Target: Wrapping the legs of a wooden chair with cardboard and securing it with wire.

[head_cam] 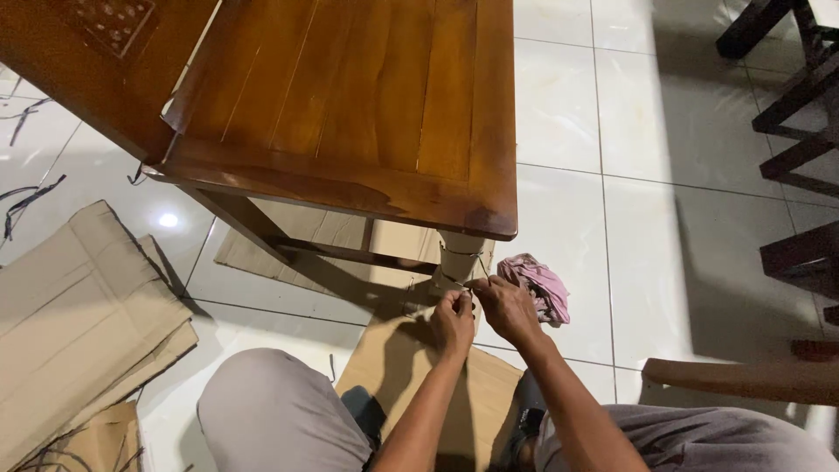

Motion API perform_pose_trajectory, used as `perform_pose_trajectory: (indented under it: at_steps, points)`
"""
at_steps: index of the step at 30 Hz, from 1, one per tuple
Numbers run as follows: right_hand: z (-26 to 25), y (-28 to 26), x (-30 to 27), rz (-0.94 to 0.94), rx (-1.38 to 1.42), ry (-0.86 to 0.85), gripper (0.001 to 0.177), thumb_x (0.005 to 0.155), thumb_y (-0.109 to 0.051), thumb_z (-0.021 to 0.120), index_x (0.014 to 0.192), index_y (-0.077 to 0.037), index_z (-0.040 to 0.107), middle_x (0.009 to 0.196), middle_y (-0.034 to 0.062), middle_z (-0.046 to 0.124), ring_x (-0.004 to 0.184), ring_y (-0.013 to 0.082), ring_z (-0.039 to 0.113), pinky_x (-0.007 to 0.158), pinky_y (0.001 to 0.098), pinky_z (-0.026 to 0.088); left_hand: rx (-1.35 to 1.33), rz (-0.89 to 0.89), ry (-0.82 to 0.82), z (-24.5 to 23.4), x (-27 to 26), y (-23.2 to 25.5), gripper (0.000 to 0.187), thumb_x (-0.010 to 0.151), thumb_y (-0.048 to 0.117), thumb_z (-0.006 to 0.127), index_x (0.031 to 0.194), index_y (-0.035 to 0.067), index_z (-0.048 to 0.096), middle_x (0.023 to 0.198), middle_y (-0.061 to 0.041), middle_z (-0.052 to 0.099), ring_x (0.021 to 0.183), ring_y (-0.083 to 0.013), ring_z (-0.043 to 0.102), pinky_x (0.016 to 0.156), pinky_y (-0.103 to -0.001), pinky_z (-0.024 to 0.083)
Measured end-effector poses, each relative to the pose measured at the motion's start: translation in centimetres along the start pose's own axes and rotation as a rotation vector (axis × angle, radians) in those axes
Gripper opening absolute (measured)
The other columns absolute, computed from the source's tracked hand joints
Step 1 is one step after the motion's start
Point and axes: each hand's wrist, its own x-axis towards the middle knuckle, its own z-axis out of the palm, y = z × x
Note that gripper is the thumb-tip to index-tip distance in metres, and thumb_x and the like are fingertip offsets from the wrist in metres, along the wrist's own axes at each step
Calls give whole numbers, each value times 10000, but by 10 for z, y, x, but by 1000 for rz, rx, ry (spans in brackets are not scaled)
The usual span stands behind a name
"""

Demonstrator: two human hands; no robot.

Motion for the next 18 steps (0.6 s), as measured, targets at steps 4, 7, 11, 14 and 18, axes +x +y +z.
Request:
perform_pose_trajectory:
  at_steps: [4, 7, 11, 14, 18]
  points:
    - [-1, 6, 1, -34, 18, -15, 84, 921, -205, 653, 978, -259, 683, 757, 51, 660, 754, 339, 704, 635, 450, 563, -6, 0, -15, 6, 8, -4, 263, 946, 468, 592, 890, 247, 722, 766, 36, 771, 858, -229, 771, 846, -379, 556]
    - [0, 4, 2, 0, 76, 17, 74, 922, -204, 665, 967, -252, 699, 761, 71, 677, 763, 348, 710, 631, 451, 565, -116, -32, -2, 10, 9, -1, 272, 953, 462, 584, 882, 238, 720, 765, 25, 761, 879, -239, 755, 880, -374, 538]
    - [9, 3, 3, 41, 97, 84, 64, 925, -228, 683, 968, -268, 708, 783, 43, 693, 753, 302, 723, 628, 420, 561, -622, -370, 49, -3, 2, 14, 730, 907, 533, 701, 1447, 64, 554, 1226, -250, 725, 1132, -320, 722, 952, -379, 615]
    - [30, 16, 2, 81, 134, 61, 56, 955, -226, 663, 999, -236, 695, 795, 93, 681, 770, 324, 719, 647, 428, 568, -756, -281, 30, 0, 6, 4, 359, 932, 333, 741, 1141, 43, 710, 1076, -143, 729, 1029, -258, 707, 928, -451, 589]
    - [17, 5, 2, 111, 143, 24, 70, 957, -237, 659, 1009, -201, 690, 796, 117, 677, 772, 340, 718, 656, 442, 568, -902, -312, -22, -3, 1, 11, 335, 903, 267, 802, 1123, 45, 682, 1088, -147, 675, 1065, -284, 657, 986, -475, 554]
